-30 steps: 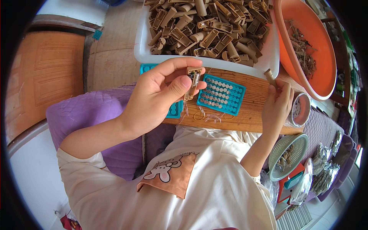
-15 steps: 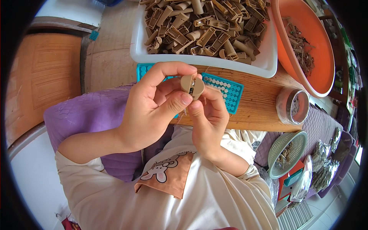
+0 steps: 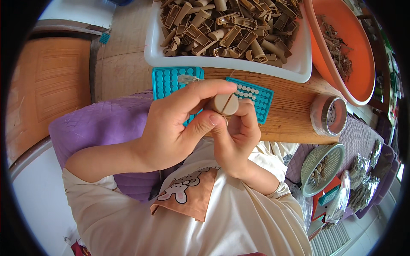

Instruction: The person assembles small metallic parts and plastic components into plastic tubes by hand at a workstation.

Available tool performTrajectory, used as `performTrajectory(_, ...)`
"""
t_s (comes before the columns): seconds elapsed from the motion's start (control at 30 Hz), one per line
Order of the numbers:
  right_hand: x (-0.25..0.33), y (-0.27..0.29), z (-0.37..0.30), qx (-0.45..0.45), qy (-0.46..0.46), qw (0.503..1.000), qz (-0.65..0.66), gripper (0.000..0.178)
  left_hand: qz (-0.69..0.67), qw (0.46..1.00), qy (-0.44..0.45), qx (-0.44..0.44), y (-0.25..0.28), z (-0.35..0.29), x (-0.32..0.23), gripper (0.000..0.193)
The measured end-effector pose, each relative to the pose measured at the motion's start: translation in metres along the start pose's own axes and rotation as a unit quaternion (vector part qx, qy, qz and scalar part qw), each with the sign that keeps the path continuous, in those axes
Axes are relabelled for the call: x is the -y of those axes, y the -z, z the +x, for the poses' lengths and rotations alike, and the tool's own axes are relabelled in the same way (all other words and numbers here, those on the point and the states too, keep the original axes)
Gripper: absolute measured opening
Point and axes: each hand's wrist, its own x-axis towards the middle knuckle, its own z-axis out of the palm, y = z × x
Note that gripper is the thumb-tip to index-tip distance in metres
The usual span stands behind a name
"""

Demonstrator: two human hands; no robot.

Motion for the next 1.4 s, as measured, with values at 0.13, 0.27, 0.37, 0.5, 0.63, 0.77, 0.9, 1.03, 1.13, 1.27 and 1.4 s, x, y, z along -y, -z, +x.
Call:
performTrajectory(0.13, 0.003, -0.007, 0.003, 0.05, -0.047, 0.997, -0.031, 0.02, 0.181, 0.98, -0.076, 0.002, 0.0, 0.001, 0.004, 0.045)
performTrajectory(0.27, -0.003, -0.011, 0.005, 0.121, 0.045, 0.989, -0.078, 0.016, 0.271, 0.943, -0.194, -0.018, 0.0, 0.009, 0.01, 0.033)
performTrajectory(0.37, -0.004, -0.021, 0.002, 0.123, 0.051, 0.99, -0.05, 0.012, 0.227, 0.96, -0.16, -0.023, -0.001, 0.01, 0.008, 0.027)
performTrajectory(0.5, -0.013, -0.025, -0.002, 0.099, 0.053, 0.993, -0.02, 0.006, 0.204, 0.971, -0.122, -0.021, -0.003, 0.008, 0.011, 0.026)
performTrajectory(0.63, -0.019, -0.019, -0.006, 0.112, 0.072, 0.99, -0.04, 0.013, 0.237, 0.957, -0.166, -0.009, -0.005, 0.006, 0.019, 0.026)
performTrajectory(0.77, -0.029, -0.005, 0.008, 0.089, 0.192, 0.974, -0.084, 0.018, 0.245, 0.945, -0.212, 0.035, -0.002, 0.009, 0.023, 0.033)
performTrajectory(0.9, -0.022, 0.023, 0.019, 0.129, 0.267, 0.94, -0.167, 0.024, 0.204, 0.965, -0.152, 0.061, -0.004, 0.011, 0.017, 0.051)
performTrajectory(1.03, -0.001, 0.052, 0.027, 0.18, 0.256, 0.922, -0.227, 0.026, 0.193, 0.968, -0.111, 0.113, -0.003, 0.012, 0.01, 0.052)
performTrajectory(1.13, 0.014, 0.072, 0.036, 0.316, 0.234, 0.888, -0.238, 0.025, 0.317, 0.918, -0.186, 0.149, -0.001, 0.011, 0.01, 0.049)
performTrajectory(1.27, 0.024, 0.08, 0.04, 0.414, 0.207, 0.858, -0.221, 0.024, 0.354, 0.89, -0.18, 0.225, -0.007, 0.008, 0.009, 0.035)
performTrajectory(1.4, 0.024, 0.079, 0.046, 0.496, 0.164, 0.841, -0.141, 0.021, 0.326, 0.898, -0.203, 0.217, -0.01, 0.004, 0.009, 0.033)
